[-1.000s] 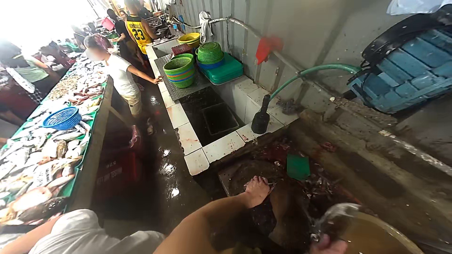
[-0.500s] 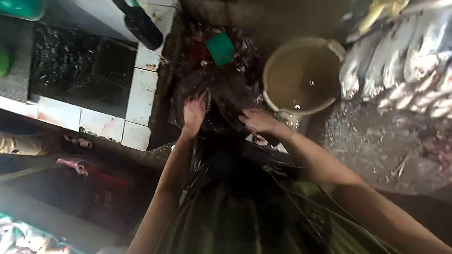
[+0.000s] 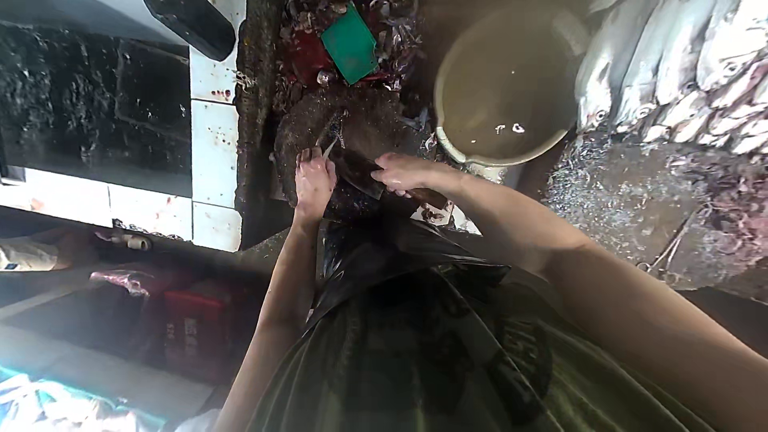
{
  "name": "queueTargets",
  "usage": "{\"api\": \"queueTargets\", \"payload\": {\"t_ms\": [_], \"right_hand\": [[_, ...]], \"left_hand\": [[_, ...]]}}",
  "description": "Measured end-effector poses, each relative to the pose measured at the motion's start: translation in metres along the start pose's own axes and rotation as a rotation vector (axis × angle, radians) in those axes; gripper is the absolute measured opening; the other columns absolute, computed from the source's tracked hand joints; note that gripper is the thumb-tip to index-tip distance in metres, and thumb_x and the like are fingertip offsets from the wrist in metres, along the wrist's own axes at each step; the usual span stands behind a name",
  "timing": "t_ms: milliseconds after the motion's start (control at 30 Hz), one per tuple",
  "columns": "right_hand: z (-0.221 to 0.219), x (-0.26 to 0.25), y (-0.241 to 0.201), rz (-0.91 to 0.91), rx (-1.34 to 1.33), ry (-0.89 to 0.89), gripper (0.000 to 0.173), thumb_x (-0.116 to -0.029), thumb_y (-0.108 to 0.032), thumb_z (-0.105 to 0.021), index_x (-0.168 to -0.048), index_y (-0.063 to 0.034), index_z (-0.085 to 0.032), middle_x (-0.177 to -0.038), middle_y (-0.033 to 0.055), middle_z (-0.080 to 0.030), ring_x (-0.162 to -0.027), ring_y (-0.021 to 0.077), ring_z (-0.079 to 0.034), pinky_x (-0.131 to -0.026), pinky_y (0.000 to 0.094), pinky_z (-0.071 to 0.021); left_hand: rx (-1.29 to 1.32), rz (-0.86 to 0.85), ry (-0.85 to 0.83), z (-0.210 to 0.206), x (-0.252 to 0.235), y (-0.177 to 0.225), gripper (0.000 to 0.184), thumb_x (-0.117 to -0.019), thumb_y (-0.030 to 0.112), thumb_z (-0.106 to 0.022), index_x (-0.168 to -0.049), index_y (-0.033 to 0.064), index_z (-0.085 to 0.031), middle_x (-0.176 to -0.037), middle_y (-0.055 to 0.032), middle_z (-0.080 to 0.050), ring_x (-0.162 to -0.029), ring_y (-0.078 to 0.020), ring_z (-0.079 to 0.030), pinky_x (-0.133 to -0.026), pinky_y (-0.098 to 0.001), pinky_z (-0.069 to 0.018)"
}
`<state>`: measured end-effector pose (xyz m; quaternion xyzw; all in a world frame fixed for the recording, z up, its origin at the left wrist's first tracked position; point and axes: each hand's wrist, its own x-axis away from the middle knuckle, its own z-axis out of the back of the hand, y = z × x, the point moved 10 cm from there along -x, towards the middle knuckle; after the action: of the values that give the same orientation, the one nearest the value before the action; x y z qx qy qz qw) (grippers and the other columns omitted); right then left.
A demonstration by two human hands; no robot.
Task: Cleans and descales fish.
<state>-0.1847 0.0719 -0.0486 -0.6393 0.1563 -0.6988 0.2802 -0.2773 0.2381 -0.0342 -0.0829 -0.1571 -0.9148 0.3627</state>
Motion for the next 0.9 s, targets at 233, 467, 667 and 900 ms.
{"api": "queueTargets", "payload": {"t_ms": [233,467,667,900], "right_hand": [[0.009,-0.023,0.011,-0.056,0.012,0.001,0.046,-0.1111,-0.042,-0.041,-0.144,-0.0111,-0.047,-0.071,0.008,-0.055,-0.049,0.0168,-0.055,-0.046,0.0319,-0.0515],[0.027,-0.034,-0.005,0.012,0.368,0.158,0.055,-0.1096,-0.049,-0.04,-0.13,-0.0016,-0.059,-0.106,0.0236,-0.066,-0.076,0.035,-0.07,-0.064,0.0529,-0.0591],[0.049,-0.056,-0.016,0.083,0.443,0.028,0.05,-0.1087,-0.047,-0.046,-0.122,-0.0007,-0.06,-0.083,0.0179,-0.062,-0.059,0.0281,-0.061,-0.053,0.0457,-0.0536],[0.048,-0.07,-0.06,0.028,0.634,-0.049,0.042,-0.1093,-0.043,-0.046,-0.106,-0.0033,-0.06,-0.077,0.0148,-0.059,-0.056,0.027,-0.059,-0.051,0.0439,-0.0512]], "left_hand": [[0.123,0.02,0.296,-0.015,0.024,-0.021,0.049,-0.1075,0.036,-0.041,-0.149,0.0133,-0.053,-0.153,-0.0147,-0.051,-0.142,-0.0348,-0.046,-0.116,-0.0496,-0.0397],[0.12,0.144,0.376,-0.049,0.031,-0.034,0.048,-0.1099,0.028,-0.031,-0.15,0.0144,-0.053,-0.158,-0.0027,-0.049,-0.141,-0.0266,-0.049,-0.114,-0.0494,-0.0392],[0.167,0.145,0.38,-0.049,0.031,-0.033,0.045,-0.1089,0.022,-0.034,-0.144,0.0079,-0.058,-0.159,-0.003,-0.048,-0.144,-0.0277,-0.047,-0.116,-0.0494,-0.0372],[0.243,0.13,0.403,-0.056,0.032,-0.036,0.048,-0.1098,0.021,-0.032,-0.151,0.0053,-0.05,-0.162,-0.0073,-0.043,-0.149,-0.0282,-0.041,-0.12,-0.048,-0.0344]]}}
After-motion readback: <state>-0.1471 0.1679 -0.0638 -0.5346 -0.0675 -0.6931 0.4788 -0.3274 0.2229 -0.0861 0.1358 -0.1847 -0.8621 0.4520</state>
